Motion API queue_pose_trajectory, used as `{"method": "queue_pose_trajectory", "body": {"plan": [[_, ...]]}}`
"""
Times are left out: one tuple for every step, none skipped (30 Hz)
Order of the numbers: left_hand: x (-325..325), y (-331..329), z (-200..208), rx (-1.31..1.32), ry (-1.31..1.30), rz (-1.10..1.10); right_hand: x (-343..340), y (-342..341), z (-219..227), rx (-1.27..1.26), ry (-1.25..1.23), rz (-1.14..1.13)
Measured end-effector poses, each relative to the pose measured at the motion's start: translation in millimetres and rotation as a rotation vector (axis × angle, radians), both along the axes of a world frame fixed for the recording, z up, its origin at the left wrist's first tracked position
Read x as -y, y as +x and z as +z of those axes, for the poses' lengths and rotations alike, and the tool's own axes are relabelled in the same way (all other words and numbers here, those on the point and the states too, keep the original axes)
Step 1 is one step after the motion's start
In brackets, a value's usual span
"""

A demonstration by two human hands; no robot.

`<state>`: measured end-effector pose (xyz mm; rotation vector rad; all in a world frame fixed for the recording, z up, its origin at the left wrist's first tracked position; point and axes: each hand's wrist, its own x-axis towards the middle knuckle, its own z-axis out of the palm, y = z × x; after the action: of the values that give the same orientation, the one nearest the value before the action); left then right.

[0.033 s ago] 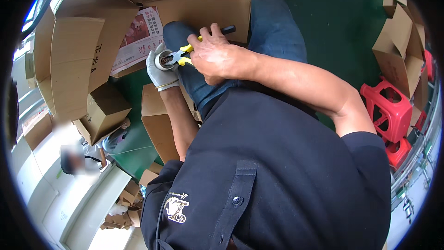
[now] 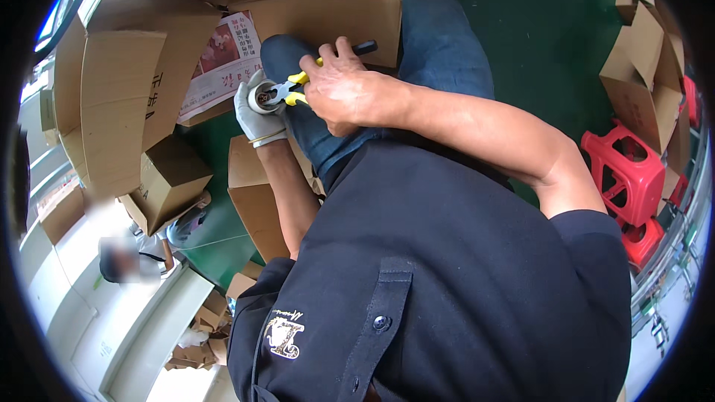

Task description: Manually process small electronic components using pliers at a factory workstation.

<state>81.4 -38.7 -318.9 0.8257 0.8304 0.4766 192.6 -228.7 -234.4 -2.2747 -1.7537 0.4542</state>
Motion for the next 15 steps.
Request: {"method": "queue_pose_trajectory", "body": {"plan": [[0, 0, 0, -0.038, 0.030, 0.021, -1, -1, 2, -0.005, -0.024, 0.010], [0, 0, 1, -0.044, 0.028, 0.007, 0, -1, 3, -0.006, -0.050, 0.019], [0, 0, 3, -0.046, 0.067, -0.004, 0, -3, -2, 0.021, 0.037, 0.014], [1, 0, 4, -0.048, 0.107, -0.014, 2, -3, -3, 0.014, 0.034, -0.001], [1, 0, 5, -0.067, 0.133, -0.013, 2, -4, 0, 0.002, 0.017, 0.010], [2, 0, 7, -0.074, 0.132, -0.025, 2, -5, 2, -0.011, -0.001, 0.022], [2, 0, 8, -0.096, 0.163, -0.028, 2, -5, 2, -0.019, -0.003, 0.011], [2, -1, 8, -0.117, 0.196, -0.031, 3, -6, 1, -0.054, 0.015, 0.008], [-1, -3, 8, -0.144, 0.242, -0.094, 3, -6, 2, -0.089, 0.033, 0.006], [-2, -5, 8, -0.149, 0.242, -0.102, 3, -6, 2, -0.095, 0.033, -0.001], [0, -5, 15, -0.148, 0.165, -0.093, 3, -6, 3, -0.118, 0.011, 0.003], [2, -5, 19, -0.146, 0.088, -0.083, 3, -6, 4, -0.141, -0.010, 0.008], [3, -3, 13, -0.055, 0.044, -0.007, 4, -7, 4, -0.146, -0.008, 0.004], [15, 2, 22, -0.025, 0.033, 0.141, 5, -7, 4, -0.196, 0.024, -0.031], [16, -5, 18, 0.004, 0.047, 0.222, 5, -8, 5, -0.245, 0.057, -0.066]]}}
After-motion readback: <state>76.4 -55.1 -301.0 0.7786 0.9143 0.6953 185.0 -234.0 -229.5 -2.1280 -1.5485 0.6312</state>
